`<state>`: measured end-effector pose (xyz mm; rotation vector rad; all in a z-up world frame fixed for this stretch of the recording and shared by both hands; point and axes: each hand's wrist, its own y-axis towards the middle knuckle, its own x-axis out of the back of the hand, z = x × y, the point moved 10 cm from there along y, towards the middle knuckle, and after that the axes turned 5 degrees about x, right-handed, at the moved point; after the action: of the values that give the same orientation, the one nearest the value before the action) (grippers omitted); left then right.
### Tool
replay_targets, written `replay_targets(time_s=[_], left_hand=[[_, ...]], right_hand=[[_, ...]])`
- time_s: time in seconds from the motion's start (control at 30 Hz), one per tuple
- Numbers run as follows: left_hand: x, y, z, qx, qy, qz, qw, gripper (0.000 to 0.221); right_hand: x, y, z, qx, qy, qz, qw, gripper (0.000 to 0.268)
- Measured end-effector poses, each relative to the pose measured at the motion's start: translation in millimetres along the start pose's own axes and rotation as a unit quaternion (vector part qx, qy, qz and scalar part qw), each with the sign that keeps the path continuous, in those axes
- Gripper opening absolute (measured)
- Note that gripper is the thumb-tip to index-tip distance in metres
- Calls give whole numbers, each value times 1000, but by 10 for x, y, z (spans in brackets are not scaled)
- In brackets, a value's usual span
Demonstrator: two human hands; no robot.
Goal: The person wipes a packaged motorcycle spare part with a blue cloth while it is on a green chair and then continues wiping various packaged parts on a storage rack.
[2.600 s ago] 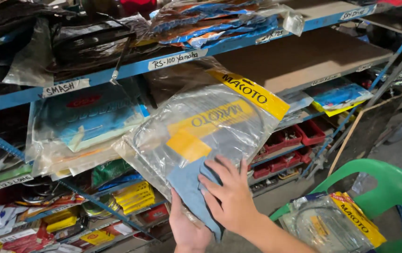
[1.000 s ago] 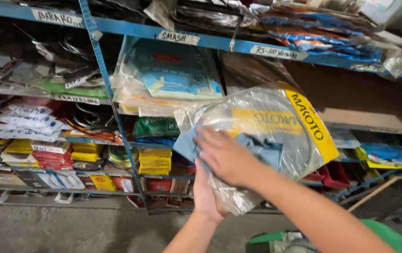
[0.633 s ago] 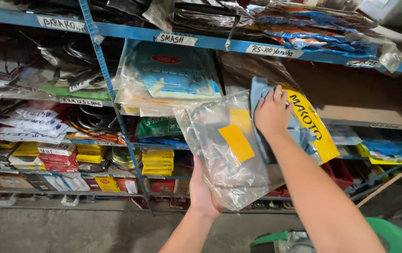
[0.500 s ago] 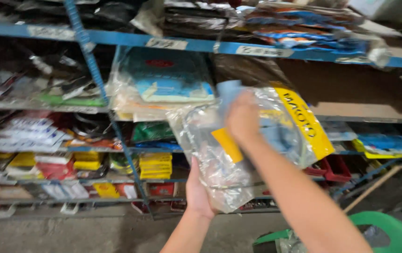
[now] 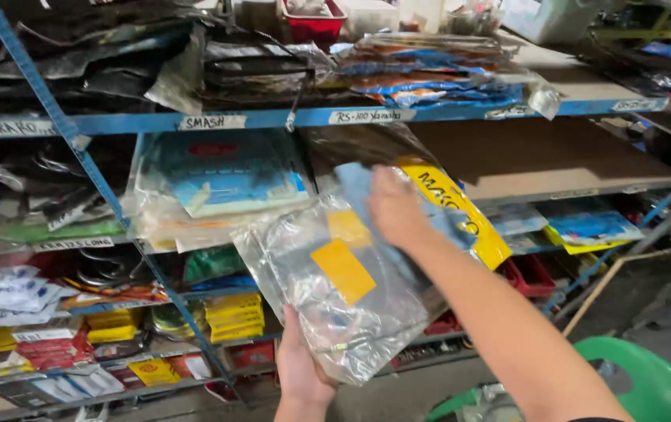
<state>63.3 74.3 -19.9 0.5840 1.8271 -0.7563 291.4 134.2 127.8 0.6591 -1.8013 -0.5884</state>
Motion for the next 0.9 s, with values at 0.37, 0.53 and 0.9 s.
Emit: replay_targets(time_s=[0.37,0.53,0.9], left_hand=[[-31,-91,22,-5,7,-51,999,63],[-162,-97,55,-6,10,-24,1000,65],[-103,-59,-2,-30,-8,-19,999,60]], right_hand=[[358,-298,-700,-185,-195,-43,962,33],[265,-325,565,-168,175,-41,969,38],[569,-760,-366,-228,-61,3,972,69]])
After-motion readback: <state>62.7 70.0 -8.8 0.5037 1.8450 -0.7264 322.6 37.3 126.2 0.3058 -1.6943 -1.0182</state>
